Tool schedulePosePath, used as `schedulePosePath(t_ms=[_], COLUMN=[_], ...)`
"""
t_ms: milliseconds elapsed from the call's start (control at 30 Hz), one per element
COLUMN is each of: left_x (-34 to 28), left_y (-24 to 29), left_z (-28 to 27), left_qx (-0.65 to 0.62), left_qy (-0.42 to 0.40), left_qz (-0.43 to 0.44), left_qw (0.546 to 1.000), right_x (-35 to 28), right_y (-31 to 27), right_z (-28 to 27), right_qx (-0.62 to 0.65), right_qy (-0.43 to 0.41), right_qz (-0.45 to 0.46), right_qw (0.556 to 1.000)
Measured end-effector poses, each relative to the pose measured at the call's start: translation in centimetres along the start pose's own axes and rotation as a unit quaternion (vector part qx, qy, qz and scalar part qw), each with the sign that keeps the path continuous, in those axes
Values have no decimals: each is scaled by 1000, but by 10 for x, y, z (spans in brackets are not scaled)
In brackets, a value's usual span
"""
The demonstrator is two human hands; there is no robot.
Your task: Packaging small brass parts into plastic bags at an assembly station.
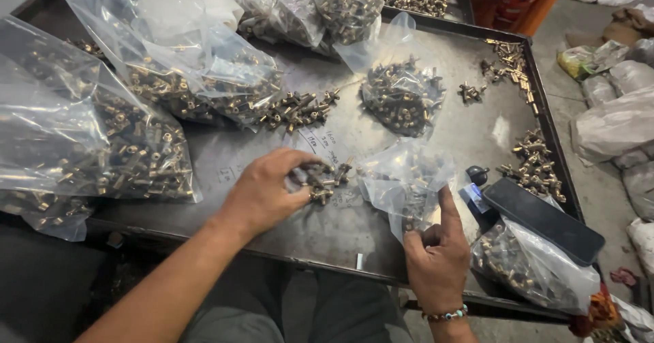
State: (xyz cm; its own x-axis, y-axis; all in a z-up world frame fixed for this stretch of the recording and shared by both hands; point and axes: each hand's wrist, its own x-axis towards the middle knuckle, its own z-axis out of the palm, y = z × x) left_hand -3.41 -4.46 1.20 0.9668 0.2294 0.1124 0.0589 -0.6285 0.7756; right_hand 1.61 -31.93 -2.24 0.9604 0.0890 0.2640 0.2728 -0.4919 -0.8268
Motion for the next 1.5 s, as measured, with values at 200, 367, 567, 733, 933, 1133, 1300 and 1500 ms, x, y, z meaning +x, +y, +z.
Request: schedulePosePath(t_ms=[200,367,567,733,933,1133,1300,1500], left_x=[35,50,37,22,38,74,89,142], left_y=[-21,-33,-24,45,139,123,89,-12], left_z=[33,53,54,27,34,56,-12,-37], left_qx=[266,237,136,-178,-324,-96,-384,171], left_qy=[144,-43,-32,96,80,33,53,145], left_qz=[392,311,178,17,239,349,162,137], left_qw=[869,919,974,979,912,931,907,965], right_x=[-1,6,38,59,68,70,36,-8], right_y=[-9,21,-28,-47,-57,-49,-36,1], right_z=[-1,-9,-45,-58,-53,-67,-42,2], right_qx=[-3,110,159,161,140,139,63,-38], right_qy=[5,-19,-44,-94,-138,-132,-31,53], right_qz=[2,-13,-52,-31,-26,-15,-45,-63], right_qw=[1000,994,985,982,980,981,997,996])
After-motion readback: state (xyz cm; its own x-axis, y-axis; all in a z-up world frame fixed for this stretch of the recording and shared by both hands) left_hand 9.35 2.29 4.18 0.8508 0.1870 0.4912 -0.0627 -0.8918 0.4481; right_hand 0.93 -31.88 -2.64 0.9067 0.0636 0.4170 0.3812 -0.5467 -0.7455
